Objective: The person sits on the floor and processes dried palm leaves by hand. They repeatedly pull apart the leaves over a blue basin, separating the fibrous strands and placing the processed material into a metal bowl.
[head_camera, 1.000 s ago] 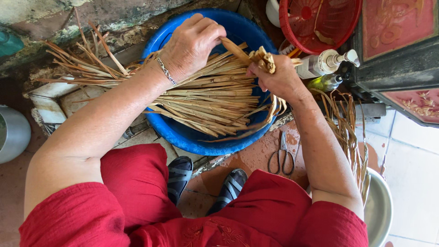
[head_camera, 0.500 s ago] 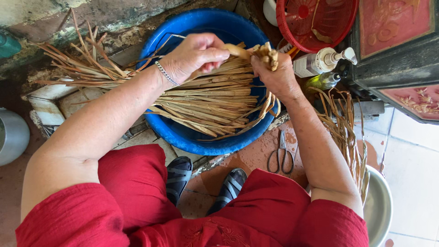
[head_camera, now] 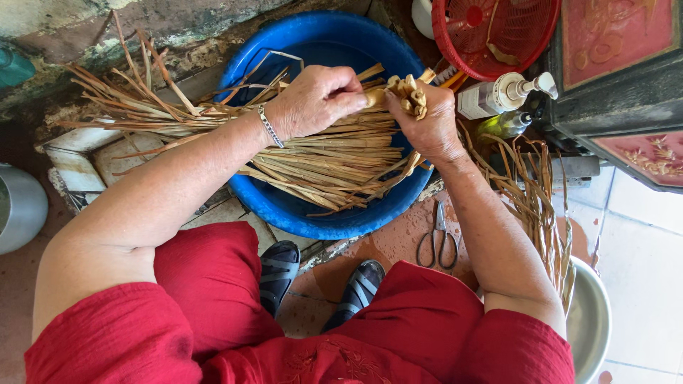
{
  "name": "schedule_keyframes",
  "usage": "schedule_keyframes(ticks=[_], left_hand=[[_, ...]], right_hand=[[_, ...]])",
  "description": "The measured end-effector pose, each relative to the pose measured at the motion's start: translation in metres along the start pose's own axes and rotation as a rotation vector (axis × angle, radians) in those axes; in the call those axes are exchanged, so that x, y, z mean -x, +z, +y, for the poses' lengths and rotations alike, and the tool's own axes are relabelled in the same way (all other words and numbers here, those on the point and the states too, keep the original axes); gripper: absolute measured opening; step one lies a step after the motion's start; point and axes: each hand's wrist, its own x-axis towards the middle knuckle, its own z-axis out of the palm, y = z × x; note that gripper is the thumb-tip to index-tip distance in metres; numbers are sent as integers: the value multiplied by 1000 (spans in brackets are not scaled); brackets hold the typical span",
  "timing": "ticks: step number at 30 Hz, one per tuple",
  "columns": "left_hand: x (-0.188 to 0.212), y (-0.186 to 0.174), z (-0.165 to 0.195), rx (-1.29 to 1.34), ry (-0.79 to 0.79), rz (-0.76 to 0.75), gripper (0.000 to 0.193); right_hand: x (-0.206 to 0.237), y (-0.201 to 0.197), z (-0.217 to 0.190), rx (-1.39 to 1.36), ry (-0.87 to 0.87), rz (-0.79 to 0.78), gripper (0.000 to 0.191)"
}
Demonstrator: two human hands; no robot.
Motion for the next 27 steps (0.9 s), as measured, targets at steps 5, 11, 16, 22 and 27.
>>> schedule_keyframes(ticks=[5,11,16,22,27], left_hand=[[-1,-4,0,550,-65,-66,36],[5,19,2,282,182,-94,49],[12,30,7,-183,353,143,27],[8,23,10,-297,334,200,13],[4,14,10,-93,209,188,17]], right_hand=[[-1,4,-7,-46,-38,27,6],[-6,4,-14,34,-126,56,5],[-10,7,-18,123,-199,51,6],[-7,17,-19,102,-200,16,10],[-7,20,-22,88,-165,49,8]])
